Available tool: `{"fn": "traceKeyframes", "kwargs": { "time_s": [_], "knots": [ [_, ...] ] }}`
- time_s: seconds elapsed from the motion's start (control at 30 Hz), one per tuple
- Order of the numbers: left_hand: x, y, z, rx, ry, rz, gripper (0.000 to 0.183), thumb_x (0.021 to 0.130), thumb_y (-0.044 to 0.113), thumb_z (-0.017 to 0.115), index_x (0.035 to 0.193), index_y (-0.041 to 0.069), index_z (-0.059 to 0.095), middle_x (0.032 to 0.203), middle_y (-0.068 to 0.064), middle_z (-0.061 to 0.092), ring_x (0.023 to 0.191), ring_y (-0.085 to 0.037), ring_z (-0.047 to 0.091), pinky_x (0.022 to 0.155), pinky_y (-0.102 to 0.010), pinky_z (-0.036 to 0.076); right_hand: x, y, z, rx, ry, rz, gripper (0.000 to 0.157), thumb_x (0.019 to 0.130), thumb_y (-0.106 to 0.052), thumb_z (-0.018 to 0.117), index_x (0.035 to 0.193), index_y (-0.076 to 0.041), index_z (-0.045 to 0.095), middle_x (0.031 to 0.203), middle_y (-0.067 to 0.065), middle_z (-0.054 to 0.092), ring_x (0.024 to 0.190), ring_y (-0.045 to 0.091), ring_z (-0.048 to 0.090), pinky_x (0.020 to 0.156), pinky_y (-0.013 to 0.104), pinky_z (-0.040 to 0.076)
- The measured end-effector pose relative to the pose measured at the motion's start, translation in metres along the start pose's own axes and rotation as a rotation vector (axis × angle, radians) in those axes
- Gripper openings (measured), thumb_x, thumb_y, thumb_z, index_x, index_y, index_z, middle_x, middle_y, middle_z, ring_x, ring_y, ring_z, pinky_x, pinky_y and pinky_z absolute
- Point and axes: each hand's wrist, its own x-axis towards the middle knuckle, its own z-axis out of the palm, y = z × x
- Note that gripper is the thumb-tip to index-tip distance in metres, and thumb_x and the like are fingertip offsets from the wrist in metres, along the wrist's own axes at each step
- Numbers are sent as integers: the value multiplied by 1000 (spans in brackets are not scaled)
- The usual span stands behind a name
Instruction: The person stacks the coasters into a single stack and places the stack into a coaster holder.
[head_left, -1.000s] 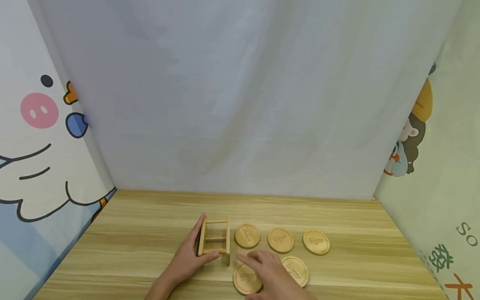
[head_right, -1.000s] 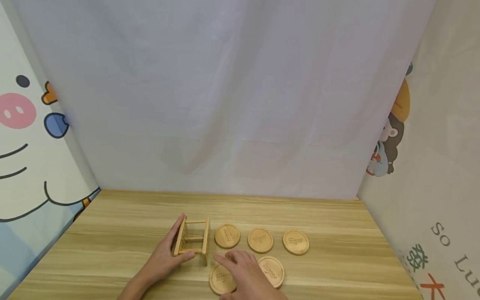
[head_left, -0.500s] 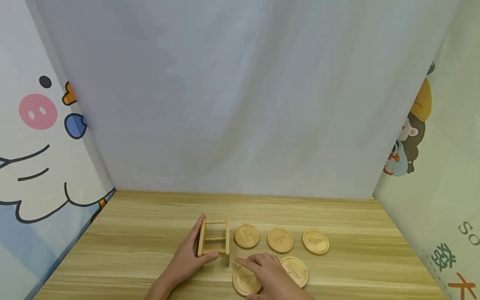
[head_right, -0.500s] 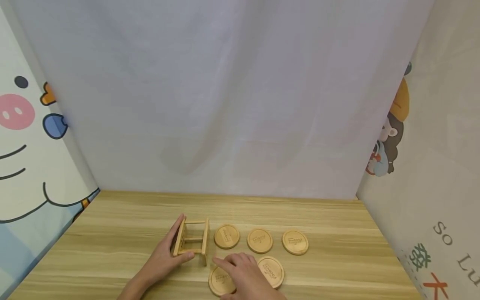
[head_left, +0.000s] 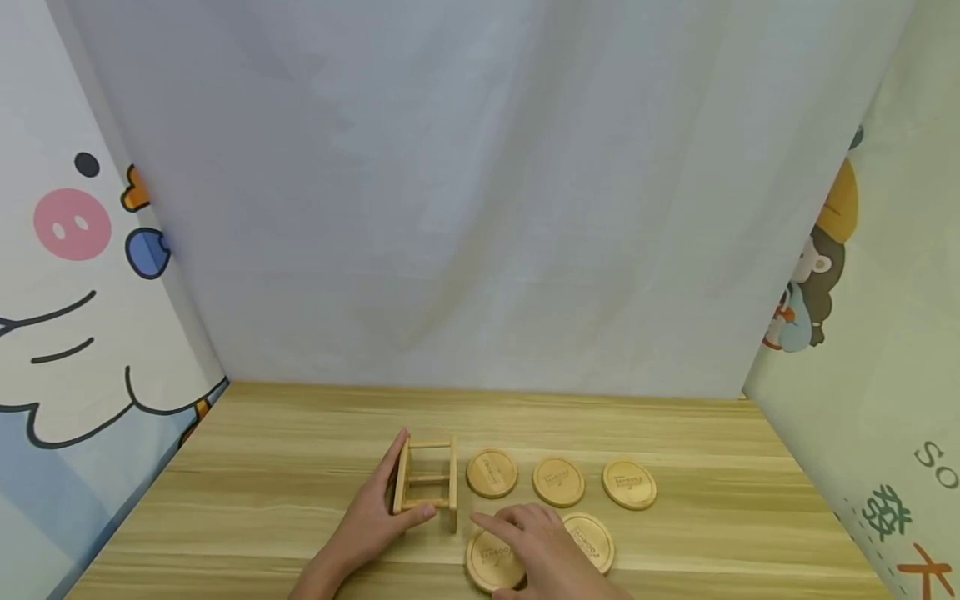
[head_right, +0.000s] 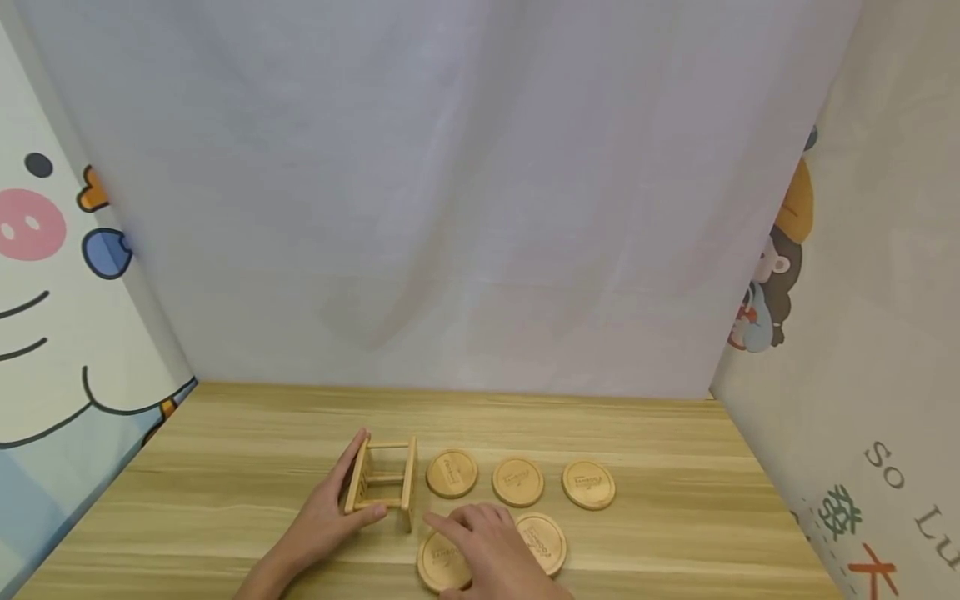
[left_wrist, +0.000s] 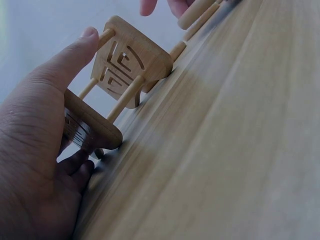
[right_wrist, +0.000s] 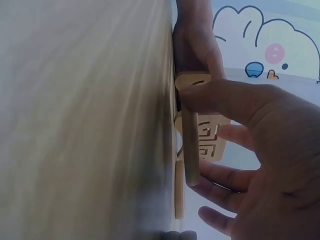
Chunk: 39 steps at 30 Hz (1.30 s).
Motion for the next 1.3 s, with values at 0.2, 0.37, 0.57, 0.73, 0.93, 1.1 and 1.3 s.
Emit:
{"fn": "traceKeyframes", "kwargs": {
  "time_s": [0.2, 0.37, 0.57, 0.73, 0.93, 1.1, 1.3],
  "knots": [
    [0, 0, -1, -2, -5, -1, 116, 95, 37, 89, 181, 29, 12, 184, -13, 18, 164, -48, 29, 127, -75, 29, -2, -4, -7, 6, 33, 20, 89, 86, -41, 98, 161, -13, 59, 132, -2, 68, 118, 16, 64, 97, 49, 59],
    [0, 0, -2, 20, -2, -5, 115, 96, 38, 89, 181, 33, 12, 185, -12, 18, 164, -50, 29, 125, -78, 30, -5, -4, -16, 18, 112, 21, 91, 79, -23, 101, 160, -14, 60, 131, -4, 65, 116, 15, 63, 94, 49, 59],
    [0, 0, -3, 24, -2, -13, 115, 96, 39, 89, 180, 37, 11, 185, -12, 17, 165, -50, 27, 126, -78, 28, -10, -5, -25, 2, 135, 115, 89, 78, -18, 100, 158, -18, 62, 135, -4, 64, 120, 20, 64, 97, 60, 58],
    [0, 0, -2, 23, -4, -11, 115, 96, 39, 89, 181, 34, 11, 185, -13, 17, 164, -50, 28, 126, -77, 29, -16, -2, -30, -4, 142, 167, 92, 76, -18, 100, 159, -22, 62, 137, -1, 65, 122, 22, 64, 98, 58, 57],
    [1, 1, -2, 18, -7, -12, 115, 96, 39, 89, 181, 33, 12, 185, -12, 18, 164, -49, 29, 126, -76, 29, -24, 3, -33, -40, 174, 170, 93, 73, -20, 102, 157, -20, 64, 137, -1, 66, 120, 23, 64, 97, 54, 57],
    [0, 0, -2, 16, -5, -9, 115, 96, 38, 89, 181, 32, 12, 185, -12, 18, 164, -49, 28, 126, -75, 29, -29, 6, -35, -61, 200, 165, 97, 71, -21, 103, 159, -23, 62, 134, -6, 65, 118, 17, 63, 96, 51, 57],
    [0, 0, -2, 24, -4, -9, 116, 95, 39, 90, 181, 32, 12, 185, -11, 17, 164, -50, 27, 127, -76, 28, -36, 11, -38, -87, 241, 155, 97, 68, -20, 104, 156, -20, 65, 132, -8, 66, 117, 18, 65, 98, 57, 58]
  ]
}}
